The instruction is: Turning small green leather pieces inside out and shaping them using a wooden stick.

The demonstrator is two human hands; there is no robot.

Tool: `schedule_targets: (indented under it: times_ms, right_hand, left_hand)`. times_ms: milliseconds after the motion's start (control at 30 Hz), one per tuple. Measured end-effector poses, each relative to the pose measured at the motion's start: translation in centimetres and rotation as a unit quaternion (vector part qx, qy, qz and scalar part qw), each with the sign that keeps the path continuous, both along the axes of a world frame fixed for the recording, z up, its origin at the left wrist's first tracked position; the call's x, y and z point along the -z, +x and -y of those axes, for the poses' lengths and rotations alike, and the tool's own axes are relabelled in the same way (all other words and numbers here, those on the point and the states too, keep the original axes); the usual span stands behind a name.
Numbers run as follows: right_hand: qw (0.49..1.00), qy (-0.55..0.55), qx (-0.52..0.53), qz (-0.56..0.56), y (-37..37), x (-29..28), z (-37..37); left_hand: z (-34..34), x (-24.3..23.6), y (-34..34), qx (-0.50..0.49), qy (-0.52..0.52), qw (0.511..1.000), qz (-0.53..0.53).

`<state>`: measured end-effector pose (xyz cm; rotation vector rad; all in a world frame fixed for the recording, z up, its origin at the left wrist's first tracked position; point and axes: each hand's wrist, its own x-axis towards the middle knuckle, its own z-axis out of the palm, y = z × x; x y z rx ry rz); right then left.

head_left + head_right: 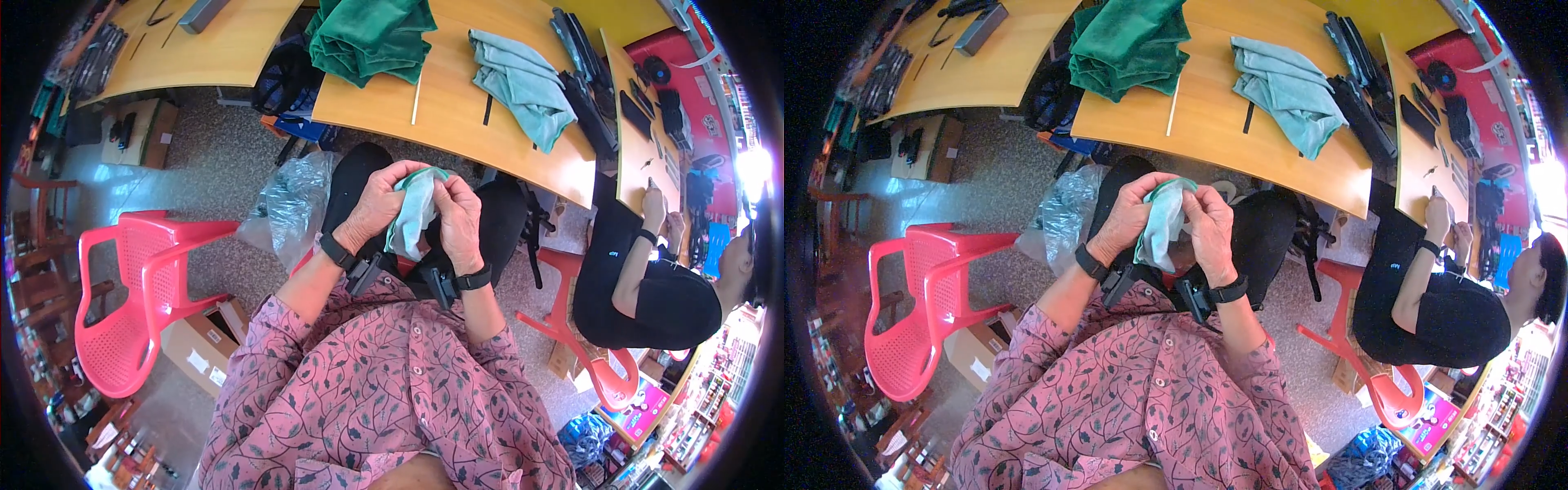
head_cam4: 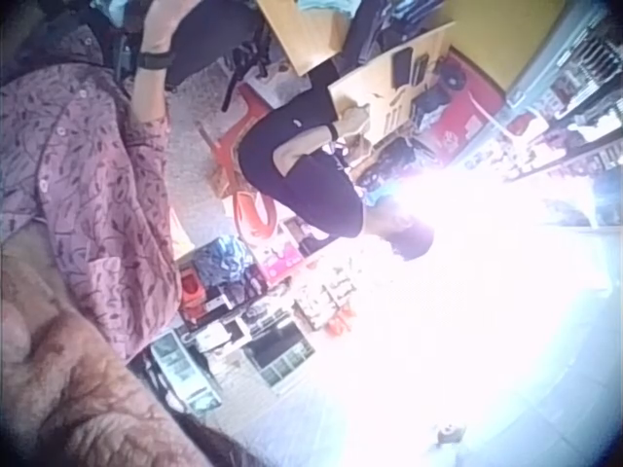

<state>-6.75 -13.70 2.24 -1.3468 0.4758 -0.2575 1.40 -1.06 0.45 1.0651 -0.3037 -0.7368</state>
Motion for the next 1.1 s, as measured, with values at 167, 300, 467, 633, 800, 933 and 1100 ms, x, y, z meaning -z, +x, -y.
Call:
schedule_targets:
  times_ms: [167, 300, 467, 633, 800, 933, 1100]
  right_hand:
    - [0.997, -0.072, -0.038, -0.012, -0.1, 0.1, 0.0]
    - [0.999, -0.033, -0.035, -0.014, -0.1, 0.1, -0.6]
    - [0.999, 0.023, 0.024, -0.01, 0.1, 0.7, -0.3]
    - [1.0, 0.012, -0.006, -0.016, 0.1, 0.7, -0.3]
    - [0.999, -0.037, -0.025, -0.005, 0.2, 0.5, -0.4]
    - [0.995, -0.077, -0.051, -0.027, 0.3, -0.1, 0.0]
    - [0.994, -0.061, -0.079, -0.039, 0.1, 0.2, 0.7]
  left_hand:
    - [-0.3, 0.7, 0.4, -0.015, 0.039, 0.999, 0.02]
    - [-0.6, 0.9, 0.6, -0.042, 0.061, 0.997, -0.005]
    - [-0.5, 0.8, 0.4, -0.019, 0.06, 0.997, 0.044]
    - [-0.5, 0.9, 0.6, -0.024, 0.081, 0.993, 0.084]
    - [0.0, -0.5, -0.1, -0.048, 0.062, 0.995, 0.057]
    - [-0.3, -0.3, 0.1, -0.025, 0.075, 0.993, 0.085]
    - [0.0, -1.2, -0.4, -0.032, 0.038, 0.997, 0.064]
